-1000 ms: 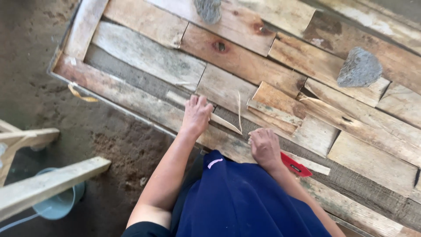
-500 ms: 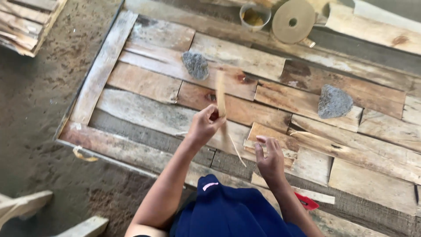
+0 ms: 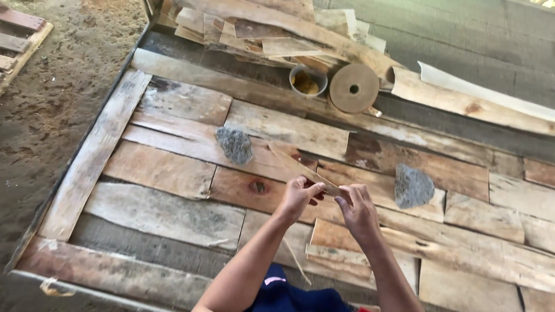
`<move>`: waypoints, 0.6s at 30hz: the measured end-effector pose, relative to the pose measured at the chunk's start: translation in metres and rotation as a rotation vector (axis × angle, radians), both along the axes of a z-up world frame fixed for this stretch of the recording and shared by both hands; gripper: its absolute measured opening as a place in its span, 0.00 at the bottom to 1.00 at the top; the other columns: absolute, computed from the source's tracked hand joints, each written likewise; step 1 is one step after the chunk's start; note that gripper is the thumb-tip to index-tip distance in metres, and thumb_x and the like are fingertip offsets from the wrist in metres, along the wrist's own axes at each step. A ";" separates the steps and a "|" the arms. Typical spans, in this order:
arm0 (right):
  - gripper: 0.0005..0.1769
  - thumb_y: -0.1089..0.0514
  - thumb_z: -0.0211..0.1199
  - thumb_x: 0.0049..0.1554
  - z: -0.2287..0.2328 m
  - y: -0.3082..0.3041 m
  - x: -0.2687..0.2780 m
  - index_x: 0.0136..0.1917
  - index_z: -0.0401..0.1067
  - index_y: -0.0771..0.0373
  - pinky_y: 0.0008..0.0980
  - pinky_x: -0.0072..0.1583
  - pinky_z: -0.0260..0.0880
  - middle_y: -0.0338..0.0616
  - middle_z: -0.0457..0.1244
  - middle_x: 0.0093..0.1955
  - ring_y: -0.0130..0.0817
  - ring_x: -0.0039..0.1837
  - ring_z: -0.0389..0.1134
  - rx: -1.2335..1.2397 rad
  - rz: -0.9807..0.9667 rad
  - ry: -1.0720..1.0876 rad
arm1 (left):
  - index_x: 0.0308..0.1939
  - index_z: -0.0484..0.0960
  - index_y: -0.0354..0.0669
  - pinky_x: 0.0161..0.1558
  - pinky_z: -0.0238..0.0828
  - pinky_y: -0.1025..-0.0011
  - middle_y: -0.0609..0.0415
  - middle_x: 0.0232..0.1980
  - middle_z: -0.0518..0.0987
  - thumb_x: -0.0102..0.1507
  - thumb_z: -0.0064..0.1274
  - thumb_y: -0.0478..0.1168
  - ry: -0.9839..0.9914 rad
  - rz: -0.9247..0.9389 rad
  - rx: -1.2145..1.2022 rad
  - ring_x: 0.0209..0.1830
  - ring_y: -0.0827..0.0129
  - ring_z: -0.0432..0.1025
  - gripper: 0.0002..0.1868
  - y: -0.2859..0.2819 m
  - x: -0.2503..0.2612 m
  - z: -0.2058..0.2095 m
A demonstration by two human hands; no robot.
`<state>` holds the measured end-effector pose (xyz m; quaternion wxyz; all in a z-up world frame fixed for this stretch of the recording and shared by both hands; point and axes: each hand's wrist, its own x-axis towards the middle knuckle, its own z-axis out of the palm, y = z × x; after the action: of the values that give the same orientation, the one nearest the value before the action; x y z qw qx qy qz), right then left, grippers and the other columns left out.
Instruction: The person uses a red utility knife to shave thin strips from small wooden planks on a wooden workbench. They repeatedly position a plank, shave its edge, and place the resulting shavings on the bench. The person also moves a small container and a roll of sandpaper aside to access the work area.
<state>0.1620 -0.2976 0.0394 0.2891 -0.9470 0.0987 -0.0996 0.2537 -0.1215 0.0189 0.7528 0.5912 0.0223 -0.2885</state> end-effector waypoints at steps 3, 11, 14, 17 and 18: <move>0.16 0.48 0.63 0.62 -0.009 -0.029 0.043 0.61 0.73 0.51 0.50 0.56 0.72 0.44 0.63 0.53 0.52 0.57 0.69 -0.041 0.023 -0.058 | 0.43 0.82 0.35 0.25 0.76 0.79 0.49 0.30 0.84 0.60 0.62 0.35 0.056 -0.001 -0.030 0.26 0.71 0.79 0.09 -0.016 0.020 -0.026; 0.16 0.44 0.65 0.60 -0.044 -0.096 0.149 0.60 0.76 0.46 0.44 0.63 0.62 0.36 0.63 0.52 0.41 0.59 0.63 -0.239 0.032 -0.033 | 0.41 0.87 0.55 0.40 0.76 0.60 0.57 0.39 0.79 0.57 0.62 0.45 -0.659 0.013 0.717 0.45 0.59 0.75 0.09 -0.022 0.089 -0.047; 0.18 0.39 0.63 0.60 -0.071 -0.112 0.179 0.62 0.75 0.39 0.44 0.66 0.59 0.31 0.62 0.55 0.38 0.62 0.61 -0.261 0.016 0.049 | 0.50 0.82 0.49 0.53 0.67 0.51 0.51 0.57 0.74 0.59 0.56 0.47 -0.842 0.091 1.039 0.61 0.50 0.65 0.17 -0.020 0.123 -0.062; 0.17 0.37 0.63 0.60 -0.096 -0.122 0.206 0.62 0.76 0.37 0.43 0.67 0.57 0.31 0.61 0.55 0.35 0.63 0.60 -0.210 0.016 0.062 | 0.63 0.75 0.45 0.66 0.59 0.48 0.49 0.71 0.67 0.61 0.52 0.45 -0.838 0.037 1.217 0.72 0.45 0.57 0.25 -0.021 0.155 -0.083; 0.16 0.38 0.64 0.61 -0.102 -0.127 0.211 0.61 0.77 0.37 0.42 0.66 0.56 0.31 0.61 0.55 0.34 0.63 0.59 -0.175 0.010 0.059 | 0.67 0.72 0.41 0.67 0.57 0.47 0.47 0.74 0.64 0.62 0.51 0.43 -0.832 0.002 1.234 0.74 0.42 0.54 0.28 -0.023 0.162 -0.084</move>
<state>0.3727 -0.4243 -0.0628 0.2028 -0.9716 0.0936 -0.0785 0.4157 -0.1444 -0.0655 0.2303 0.9670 -0.1060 0.0247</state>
